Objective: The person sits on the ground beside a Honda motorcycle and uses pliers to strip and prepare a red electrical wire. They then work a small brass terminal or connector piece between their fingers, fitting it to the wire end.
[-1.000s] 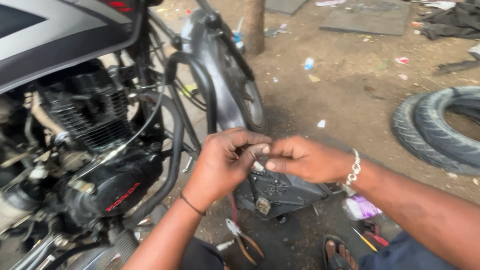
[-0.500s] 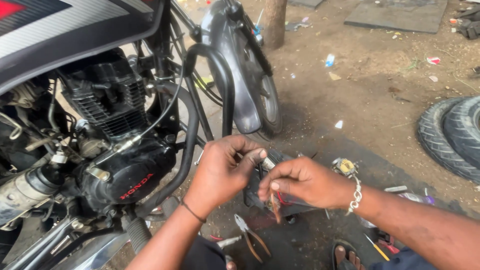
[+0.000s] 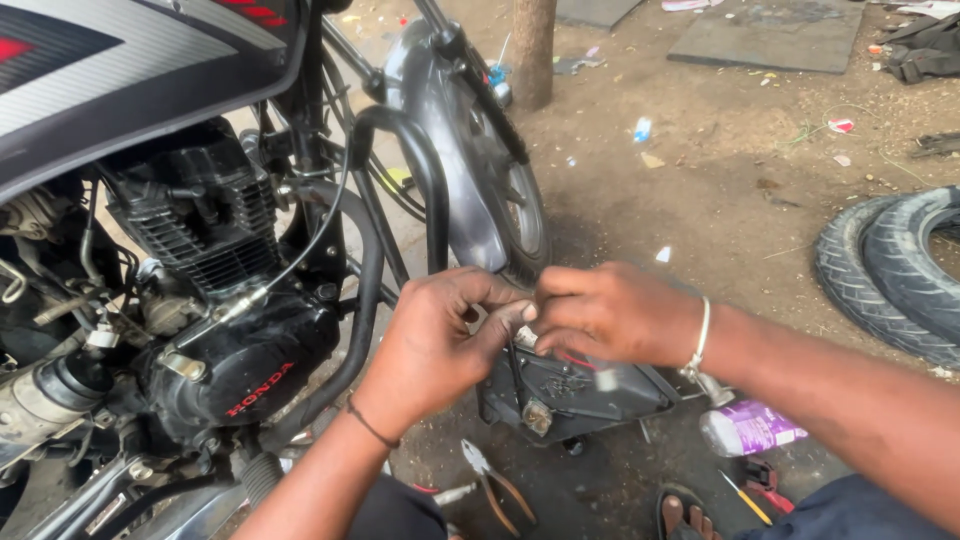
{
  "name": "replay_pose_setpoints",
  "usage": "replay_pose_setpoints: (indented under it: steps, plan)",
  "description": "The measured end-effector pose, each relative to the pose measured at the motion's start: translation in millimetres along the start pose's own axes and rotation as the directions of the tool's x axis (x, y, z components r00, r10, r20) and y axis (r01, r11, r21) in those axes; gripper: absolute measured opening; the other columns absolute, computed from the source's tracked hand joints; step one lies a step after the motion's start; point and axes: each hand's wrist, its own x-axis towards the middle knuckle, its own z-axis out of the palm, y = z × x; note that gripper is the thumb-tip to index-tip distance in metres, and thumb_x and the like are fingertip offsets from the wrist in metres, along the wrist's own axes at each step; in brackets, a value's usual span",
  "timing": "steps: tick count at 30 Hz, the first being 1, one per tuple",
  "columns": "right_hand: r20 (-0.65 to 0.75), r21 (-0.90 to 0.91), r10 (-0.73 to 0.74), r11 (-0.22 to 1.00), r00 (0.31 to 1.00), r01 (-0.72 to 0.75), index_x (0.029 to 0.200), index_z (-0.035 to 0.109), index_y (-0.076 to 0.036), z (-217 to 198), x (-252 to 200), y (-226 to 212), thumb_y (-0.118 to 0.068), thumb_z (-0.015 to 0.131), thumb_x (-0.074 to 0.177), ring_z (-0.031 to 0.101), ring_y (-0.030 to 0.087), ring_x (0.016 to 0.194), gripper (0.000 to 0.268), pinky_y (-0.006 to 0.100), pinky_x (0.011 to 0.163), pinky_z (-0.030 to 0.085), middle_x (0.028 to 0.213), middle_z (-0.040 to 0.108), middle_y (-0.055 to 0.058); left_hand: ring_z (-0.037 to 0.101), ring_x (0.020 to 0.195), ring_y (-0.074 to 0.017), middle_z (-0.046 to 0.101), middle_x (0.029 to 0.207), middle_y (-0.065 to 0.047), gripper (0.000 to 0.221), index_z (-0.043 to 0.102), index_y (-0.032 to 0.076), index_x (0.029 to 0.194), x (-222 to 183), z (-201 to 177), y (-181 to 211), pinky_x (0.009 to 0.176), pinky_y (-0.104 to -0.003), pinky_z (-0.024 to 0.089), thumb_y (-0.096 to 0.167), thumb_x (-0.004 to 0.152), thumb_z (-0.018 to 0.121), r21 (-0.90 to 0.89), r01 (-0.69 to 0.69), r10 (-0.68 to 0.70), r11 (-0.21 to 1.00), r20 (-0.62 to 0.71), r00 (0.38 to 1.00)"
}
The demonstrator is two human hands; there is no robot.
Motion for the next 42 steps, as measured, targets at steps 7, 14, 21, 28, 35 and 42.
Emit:
replay_pose_setpoints:
  steps: [7, 14, 21, 28, 35, 42]
  plan:
    - [0.085, -0.166, -0.134, 0.975, 0.987, 0.147, 0.091, 0.069, -0.006, -14.9, 14.7, 2.0, -0.036, 0.077, 0.085, 0.067, 0.027, 0.071, 0.031, 0.040, 0.063, 0.055, 0.089, 0.059, 0.010, 0.072, 0.069, -0.0157, 0.076, 0.082, -0.006, 0.009, 0.079, 0.008, 0.091, 0.4, 1.3, -0.7, 0.062, -0.029, 0.055, 0.012, 0.083, 0.080, -0.074, -0.050, 0.048, 0.996, -0.039, 0.998]
    - [-0.085, -0.020, -0.121, 0.993, 0.989, 0.120, 0.096, 0.067, -0.005, -1.1, 8.9, -1.0, -0.025, 0.074, 0.090, 0.071, 0.029, 0.093, 0.022, 0.038, 0.078, 0.058, 0.108, 0.067, 0.011, 0.071, 0.067, -0.0140, 0.076, 0.080, -0.007, 0.009, 0.078, 0.005, 0.090, -4.9, -0.4, -6.2, 0.061, -0.027, 0.055, 0.012, 0.085, 0.079, -0.056, -0.051, 0.043, 0.997, -0.135, 0.990]
    - [0.136, 0.792, 0.338, 0.527, 0.931, -0.307, 0.122, 0.069, 0.000, 34.3, -17.4, 17.2, -0.014, 0.060, 0.098, 0.077, 0.020, 0.101, 0.029, 0.037, 0.092, 0.063, 0.106, 0.080, 0.013, 0.071, 0.067, -0.0101, 0.078, 0.081, -0.007, 0.012, 0.078, 0.004, 0.089, -8.9, -4.8, -13.5, 0.060, -0.025, 0.055, 0.015, 0.086, 0.078, -0.102, 0.014, -0.030, 0.995, -0.159, 0.987]
    - [0.277, 0.644, 0.244, 0.671, 0.929, -0.368, 0.111, 0.077, -0.002, 26.4, -12.6, 12.9, -0.015, 0.067, 0.093, 0.077, 0.020, 0.108, 0.024, 0.037, 0.097, 0.058, 0.115, 0.080, 0.009, 0.067, 0.061, -0.0097, 0.078, 0.078, -0.006, 0.013, 0.078, 0.004, 0.090, -11.9, -0.1, -14.9, 0.056, -0.025, 0.053, 0.016, 0.085, 0.079, -0.080, 0.085, -0.096, 0.993, -0.141, 0.985]
    - [0.092, 0.036, 0.145, 0.988, 0.985, -0.149, 0.095, 0.080, -0.007, 11.9, 11.0, 2.5, -0.029, 0.080, 0.081, 0.073, 0.025, 0.097, 0.026, 0.039, 0.087, 0.057, 0.119, 0.074, 0.008, 0.067, 0.060, -0.0081, 0.078, 0.078, -0.006, 0.013, 0.079, 0.005, 0.088, -5.9, 5.6, -19.5, 0.054, -0.025, 0.052, 0.017, 0.086, 0.079, -0.038, 0.062, -0.067, 0.997, -0.135, 0.989]
    - [-0.022, -0.013, 0.189, 0.982, 0.982, -0.189, 0.079, 0.066, -0.001, 4.4, 16.1, -7.7, -0.020, 0.080, 0.082, 0.068, 0.025, 0.075, 0.024, 0.040, 0.066, 0.054, 0.093, 0.068, 0.010, 0.065, 0.059, -0.0064, 0.076, 0.074, -0.006, 0.015, 0.077, 0.003, 0.087, -2.7, 9.5, -23.1, 0.053, -0.024, 0.052, 0.018, 0.086, 0.079, -0.067, 0.064, -0.076, 0.996, -0.184, 0.980]
